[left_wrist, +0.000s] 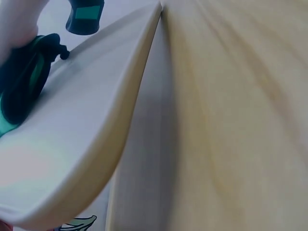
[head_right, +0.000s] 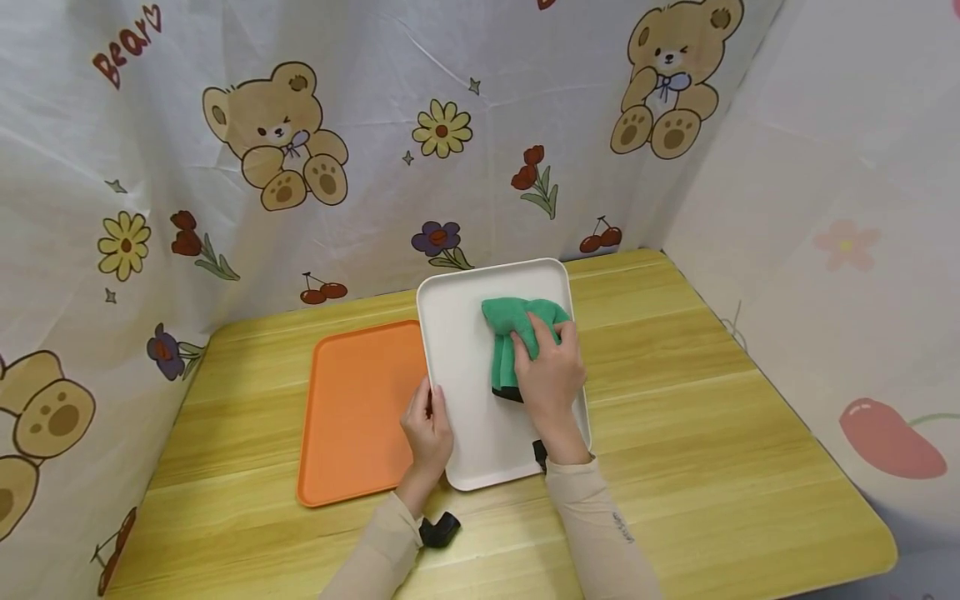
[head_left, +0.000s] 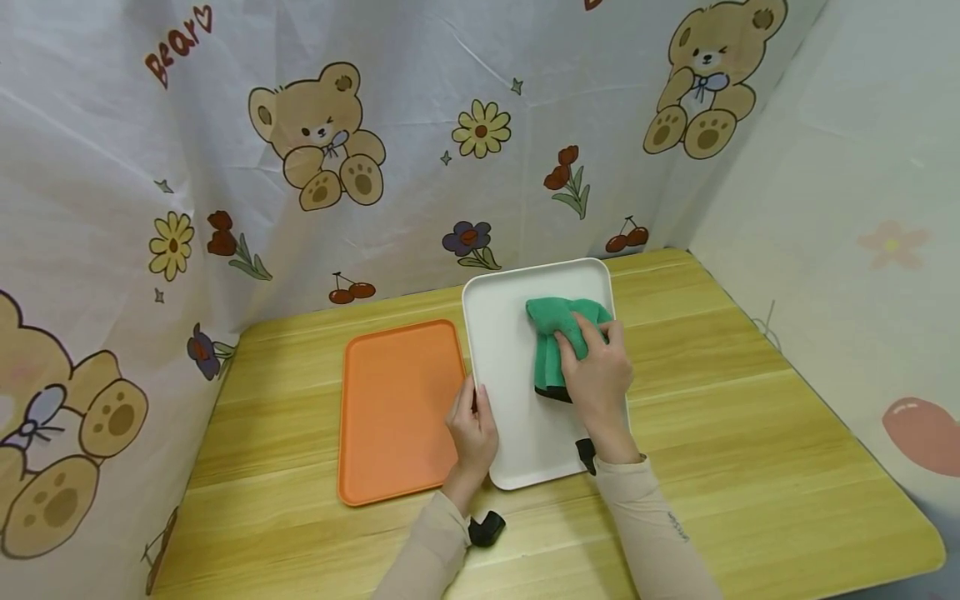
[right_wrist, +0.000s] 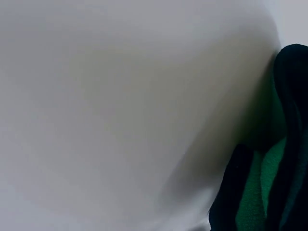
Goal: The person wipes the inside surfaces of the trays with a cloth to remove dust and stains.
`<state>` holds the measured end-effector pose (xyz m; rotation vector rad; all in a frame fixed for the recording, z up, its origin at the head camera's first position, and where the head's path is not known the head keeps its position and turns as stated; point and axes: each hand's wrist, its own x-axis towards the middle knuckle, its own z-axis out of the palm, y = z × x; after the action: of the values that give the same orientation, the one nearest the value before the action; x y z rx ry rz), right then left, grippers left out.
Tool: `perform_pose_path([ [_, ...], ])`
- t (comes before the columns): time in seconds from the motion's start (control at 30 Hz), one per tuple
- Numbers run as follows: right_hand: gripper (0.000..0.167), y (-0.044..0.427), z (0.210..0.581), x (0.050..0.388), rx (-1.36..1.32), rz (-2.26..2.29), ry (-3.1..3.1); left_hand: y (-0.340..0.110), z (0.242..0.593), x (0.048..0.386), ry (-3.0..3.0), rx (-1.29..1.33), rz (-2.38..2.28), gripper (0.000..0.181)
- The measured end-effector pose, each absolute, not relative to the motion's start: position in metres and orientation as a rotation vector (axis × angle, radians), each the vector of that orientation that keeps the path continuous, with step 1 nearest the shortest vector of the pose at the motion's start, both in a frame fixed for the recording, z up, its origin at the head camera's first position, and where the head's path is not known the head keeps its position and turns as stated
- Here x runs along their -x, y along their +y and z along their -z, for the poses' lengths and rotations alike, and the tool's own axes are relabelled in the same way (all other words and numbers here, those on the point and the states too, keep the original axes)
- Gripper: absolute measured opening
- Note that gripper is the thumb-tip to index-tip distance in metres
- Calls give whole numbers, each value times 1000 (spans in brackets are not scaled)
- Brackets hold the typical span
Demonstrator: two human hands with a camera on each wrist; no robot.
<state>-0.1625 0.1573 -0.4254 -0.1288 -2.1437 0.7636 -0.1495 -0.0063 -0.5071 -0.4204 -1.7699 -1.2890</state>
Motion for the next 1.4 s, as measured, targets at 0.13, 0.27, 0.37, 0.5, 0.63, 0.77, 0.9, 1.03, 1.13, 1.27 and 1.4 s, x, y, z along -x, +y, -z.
perform_pose_path([
  [0.13, 34, 166, 427, 163, 188, -779, -2139, -7, 506, 149, -1774, 409, 1291, 23],
  [0.27, 34, 171, 429, 164, 210, -782, -2135, -8, 506, 150, -1776, 409, 1294, 23],
  [0.37, 34, 172, 430, 165, 212, -780, -2139, -8, 507, 150, -1776, 416, 1295, 23],
  [0.5, 34, 171, 431, 165, 221, -784, -2140, -9, 508, 150, -1779, 425, 1295, 23],
  [0.63, 35, 169, 431, 164, 220, -786, -2137, -9, 508, 150, -1782, 424, 1297, 22],
  [0.77, 35, 166, 430, 163, 196, -789, -2139, -9, 508, 150, -1785, 417, 1285, 22],
  [0.9, 35, 159, 429, 162, 155, -784, -2162, -9, 506, 150, -1785, 415, 1288, 24],
  [1.03, 34, 150, 429, 161, 106, -765, -2158, -8, 505, 151, -1775, 415, 1281, 26],
  [1.13, 33, 142, 429, 161, 65, -745, -2133, -7, 504, 151, -1766, 414, 1275, 26],
  [1.27, 33, 132, 430, 159, 19, -724, -2121, -7, 503, 151, -1770, 416, 1280, 26],
  [1.4, 34, 124, 430, 156, -19, -711, -2133, -8, 505, 151, -1784, 417, 1279, 25],
])
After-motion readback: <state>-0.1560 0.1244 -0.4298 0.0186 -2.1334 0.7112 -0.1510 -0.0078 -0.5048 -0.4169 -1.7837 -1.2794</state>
